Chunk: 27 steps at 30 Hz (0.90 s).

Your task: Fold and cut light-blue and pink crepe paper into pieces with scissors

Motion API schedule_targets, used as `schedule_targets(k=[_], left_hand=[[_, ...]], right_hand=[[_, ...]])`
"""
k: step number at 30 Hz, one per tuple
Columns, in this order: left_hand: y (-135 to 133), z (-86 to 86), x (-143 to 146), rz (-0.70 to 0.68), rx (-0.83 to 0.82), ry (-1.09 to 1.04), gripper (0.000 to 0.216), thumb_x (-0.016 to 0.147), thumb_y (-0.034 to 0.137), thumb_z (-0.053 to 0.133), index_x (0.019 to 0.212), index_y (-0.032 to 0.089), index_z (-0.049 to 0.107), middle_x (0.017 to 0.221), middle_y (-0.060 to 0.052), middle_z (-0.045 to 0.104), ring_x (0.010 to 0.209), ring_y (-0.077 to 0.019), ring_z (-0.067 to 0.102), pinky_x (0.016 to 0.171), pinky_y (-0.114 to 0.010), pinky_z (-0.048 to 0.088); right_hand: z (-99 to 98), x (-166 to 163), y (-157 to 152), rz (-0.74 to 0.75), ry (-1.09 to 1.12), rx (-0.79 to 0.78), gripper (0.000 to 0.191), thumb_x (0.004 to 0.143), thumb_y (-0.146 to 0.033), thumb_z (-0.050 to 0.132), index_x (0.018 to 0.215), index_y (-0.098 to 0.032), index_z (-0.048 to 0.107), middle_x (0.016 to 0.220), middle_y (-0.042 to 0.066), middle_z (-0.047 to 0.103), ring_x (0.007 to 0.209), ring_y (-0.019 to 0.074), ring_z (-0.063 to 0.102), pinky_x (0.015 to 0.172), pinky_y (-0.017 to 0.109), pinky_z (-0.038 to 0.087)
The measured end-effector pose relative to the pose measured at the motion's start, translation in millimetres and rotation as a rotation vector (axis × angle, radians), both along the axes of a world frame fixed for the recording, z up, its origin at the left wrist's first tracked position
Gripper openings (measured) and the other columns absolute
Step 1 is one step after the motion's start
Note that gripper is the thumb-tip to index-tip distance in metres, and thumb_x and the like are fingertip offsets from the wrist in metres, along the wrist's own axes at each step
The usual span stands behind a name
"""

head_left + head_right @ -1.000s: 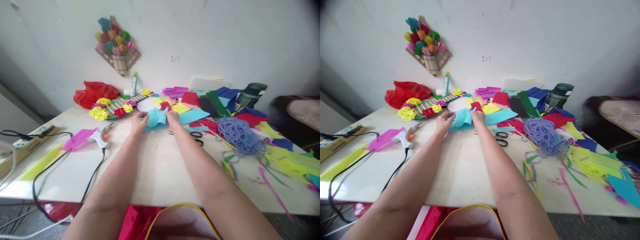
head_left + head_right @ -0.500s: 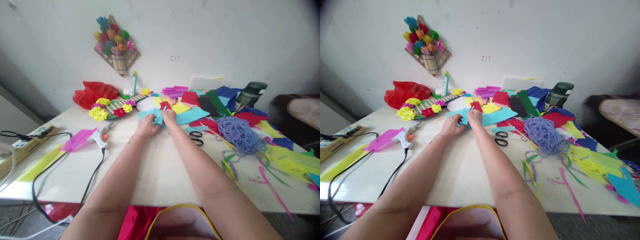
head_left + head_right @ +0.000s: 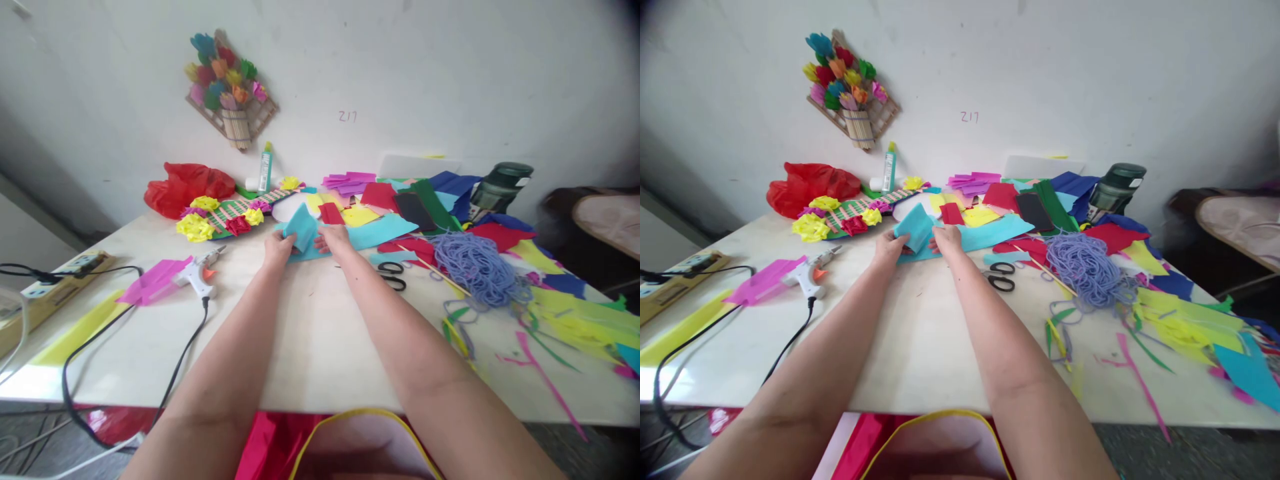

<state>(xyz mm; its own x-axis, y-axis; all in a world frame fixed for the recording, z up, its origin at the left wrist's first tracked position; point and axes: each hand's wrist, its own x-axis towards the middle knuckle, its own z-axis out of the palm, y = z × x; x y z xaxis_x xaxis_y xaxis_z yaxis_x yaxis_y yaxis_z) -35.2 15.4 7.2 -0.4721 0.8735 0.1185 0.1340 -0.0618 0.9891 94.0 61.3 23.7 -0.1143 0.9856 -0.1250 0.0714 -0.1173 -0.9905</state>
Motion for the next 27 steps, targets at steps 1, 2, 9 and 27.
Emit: schedule_targets(k=[1,2,9,27], left_hand=[[0,-0.2,0,-0.01,0.013,-0.091,0.013,0.06,0.027,0.059,0.063,0.016,0.052,0.049,0.002,0.053,0.046,-0.015,0.054,0.051,-0.029,0.047],[0,-0.2,0,-0.02,0.03,-0.155,0.014,0.059,0.027,0.06,0.065,0.016,0.053,0.051,0.002,0.055,0.046,-0.0142,0.054,0.051,-0.03,0.048],[-5,4.8,2,-0.122,0.086,-0.313,0.027,0.054,0.03,0.068,0.071,0.013,0.055,0.057,0.0,0.057,0.049,-0.0121,0.054,0.055,-0.029,0.048],[-11,19.2,-1,-0.226,0.045,-0.435,0.036,0.067,0.046,0.057,0.088,0.016,0.057,0.079,-0.008,0.062,0.075,-0.0212,0.061,0.064,-0.034,0.05]], right_hand=[[0.4,0,-2,0.015,0.002,-0.029,0.013,0.078,-0.021,0.054,0.066,-0.015,0.05,0.049,0.002,0.057,0.041,0.0136,0.056,0.034,0.021,0.04],[1.1,-1,-3,0.026,0.01,-0.053,0.014,0.078,-0.02,0.053,0.067,-0.015,0.05,0.049,0.002,0.057,0.041,0.0136,0.056,0.033,0.021,0.038],[7.2,-1,-15,0.098,0.105,-0.137,0.015,0.082,-0.023,0.05,0.07,-0.013,0.051,0.05,0.003,0.059,0.038,0.0109,0.055,0.029,0.017,0.02],[7.8,6,-12,-0.002,0.197,-0.013,0.021,0.062,-0.02,0.068,0.059,-0.017,0.047,0.047,-0.007,0.049,0.041,0.0049,0.042,0.036,0.017,0.018]])
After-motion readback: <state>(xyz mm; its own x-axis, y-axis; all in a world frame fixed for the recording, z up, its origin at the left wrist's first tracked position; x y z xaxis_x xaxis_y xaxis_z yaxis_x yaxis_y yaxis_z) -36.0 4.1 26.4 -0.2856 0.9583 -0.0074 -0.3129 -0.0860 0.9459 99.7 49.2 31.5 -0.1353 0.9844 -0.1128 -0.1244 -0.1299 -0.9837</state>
